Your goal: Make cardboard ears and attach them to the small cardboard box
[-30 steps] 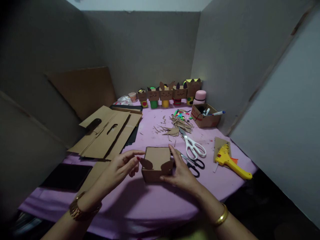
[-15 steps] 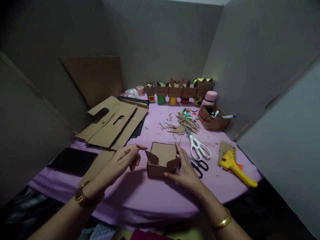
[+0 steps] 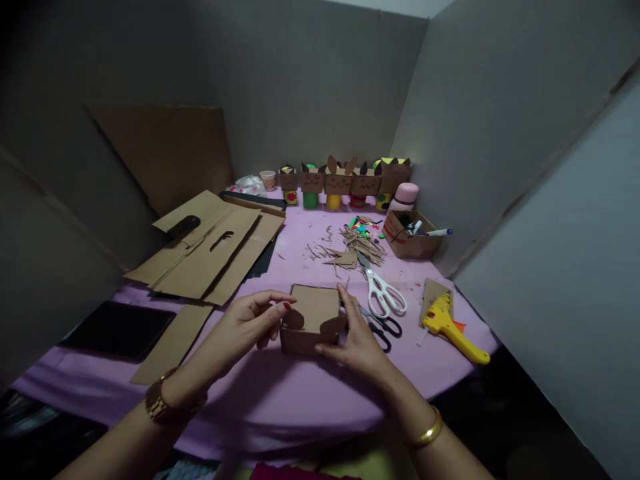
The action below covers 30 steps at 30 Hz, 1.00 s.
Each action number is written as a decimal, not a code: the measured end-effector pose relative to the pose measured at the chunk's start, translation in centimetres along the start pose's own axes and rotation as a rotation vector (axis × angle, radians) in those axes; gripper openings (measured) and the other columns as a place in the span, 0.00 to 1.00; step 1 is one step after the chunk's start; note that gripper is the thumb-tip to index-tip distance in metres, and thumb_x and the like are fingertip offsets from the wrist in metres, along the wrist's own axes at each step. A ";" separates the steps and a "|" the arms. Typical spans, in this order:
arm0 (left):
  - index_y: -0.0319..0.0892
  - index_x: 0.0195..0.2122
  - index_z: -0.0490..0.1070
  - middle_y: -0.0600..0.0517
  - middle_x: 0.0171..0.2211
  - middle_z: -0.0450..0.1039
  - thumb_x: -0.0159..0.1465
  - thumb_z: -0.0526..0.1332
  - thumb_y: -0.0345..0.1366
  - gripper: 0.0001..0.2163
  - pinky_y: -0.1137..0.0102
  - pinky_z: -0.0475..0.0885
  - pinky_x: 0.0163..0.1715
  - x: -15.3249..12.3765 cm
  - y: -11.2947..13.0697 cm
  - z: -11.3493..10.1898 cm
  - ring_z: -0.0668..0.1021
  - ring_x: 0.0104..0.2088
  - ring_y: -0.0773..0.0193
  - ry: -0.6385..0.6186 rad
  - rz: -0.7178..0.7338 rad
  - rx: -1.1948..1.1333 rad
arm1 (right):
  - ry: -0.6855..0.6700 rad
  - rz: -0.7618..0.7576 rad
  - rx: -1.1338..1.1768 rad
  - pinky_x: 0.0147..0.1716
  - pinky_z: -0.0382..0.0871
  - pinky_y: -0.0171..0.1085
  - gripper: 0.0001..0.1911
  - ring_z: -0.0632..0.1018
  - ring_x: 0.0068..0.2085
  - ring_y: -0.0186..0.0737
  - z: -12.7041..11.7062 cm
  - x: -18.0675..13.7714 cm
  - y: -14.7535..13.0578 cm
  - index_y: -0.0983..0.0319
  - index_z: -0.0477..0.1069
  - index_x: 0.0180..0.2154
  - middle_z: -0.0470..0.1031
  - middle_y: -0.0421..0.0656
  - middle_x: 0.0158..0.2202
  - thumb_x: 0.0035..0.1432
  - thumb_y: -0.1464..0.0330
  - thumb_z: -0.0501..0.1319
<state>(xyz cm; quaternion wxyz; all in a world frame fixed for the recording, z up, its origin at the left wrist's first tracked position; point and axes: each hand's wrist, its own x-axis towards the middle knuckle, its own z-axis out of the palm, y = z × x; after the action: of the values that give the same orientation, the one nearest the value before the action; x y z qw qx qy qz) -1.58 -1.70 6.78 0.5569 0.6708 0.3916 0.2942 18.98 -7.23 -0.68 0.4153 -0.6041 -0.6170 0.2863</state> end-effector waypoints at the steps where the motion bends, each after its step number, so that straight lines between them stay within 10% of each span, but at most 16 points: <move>1: 0.40 0.34 0.72 0.60 0.16 0.64 0.62 0.58 0.43 0.11 0.76 0.59 0.15 0.1 0.0 0.1 0.65 0.15 0.72 0.000 -0.004 0.002 | 0.002 0.000 0.000 0.61 0.52 0.51 0.57 0.58 0.64 0.54 0.0 0.0 0.0 0.60 0.41 0.66 0.53 0.52 0.64 0.41 0.63 0.71; 12: 0.41 0.24 0.65 0.59 0.18 0.63 0.64 0.55 0.43 0.14 0.74 0.62 0.22 0.0 0.0 0.0 0.67 0.19 0.70 0.020 0.050 0.045 | -0.003 -0.016 -0.037 0.61 0.52 0.52 0.59 0.57 0.64 0.54 0.0 0.1 -0.1 0.59 0.39 0.67 0.53 0.52 0.64 0.41 0.64 0.71; 19: 0.42 0.44 0.70 0.56 0.25 0.70 0.64 0.55 0.37 0.10 0.71 0.67 0.25 -0.3 0.7 -1.0 0.73 0.25 0.65 0.009 0.156 0.349 | -0.005 -0.026 -0.010 0.63 0.49 0.52 0.59 0.55 0.65 0.54 0.0 0.1 0.0 0.58 0.39 0.67 0.52 0.51 0.65 0.41 0.63 0.71; 30: 0.42 0.44 0.75 0.52 0.33 0.80 0.63 0.57 0.29 0.11 0.71 0.70 0.34 0.5 0.7 -1.2 0.79 0.32 0.64 -0.007 0.412 0.609 | -0.003 -0.032 0.013 0.62 0.50 0.50 0.58 0.56 0.65 0.53 0.1 0.0 0.1 0.58 0.40 0.67 0.52 0.52 0.65 0.41 0.64 0.71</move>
<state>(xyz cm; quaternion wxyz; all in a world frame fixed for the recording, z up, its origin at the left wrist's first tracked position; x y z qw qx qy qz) -2.12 -0.70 7.70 0.2619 0.8718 0.3158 0.2677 18.98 -7.18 -0.82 0.4227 -0.5911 -0.6253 0.2845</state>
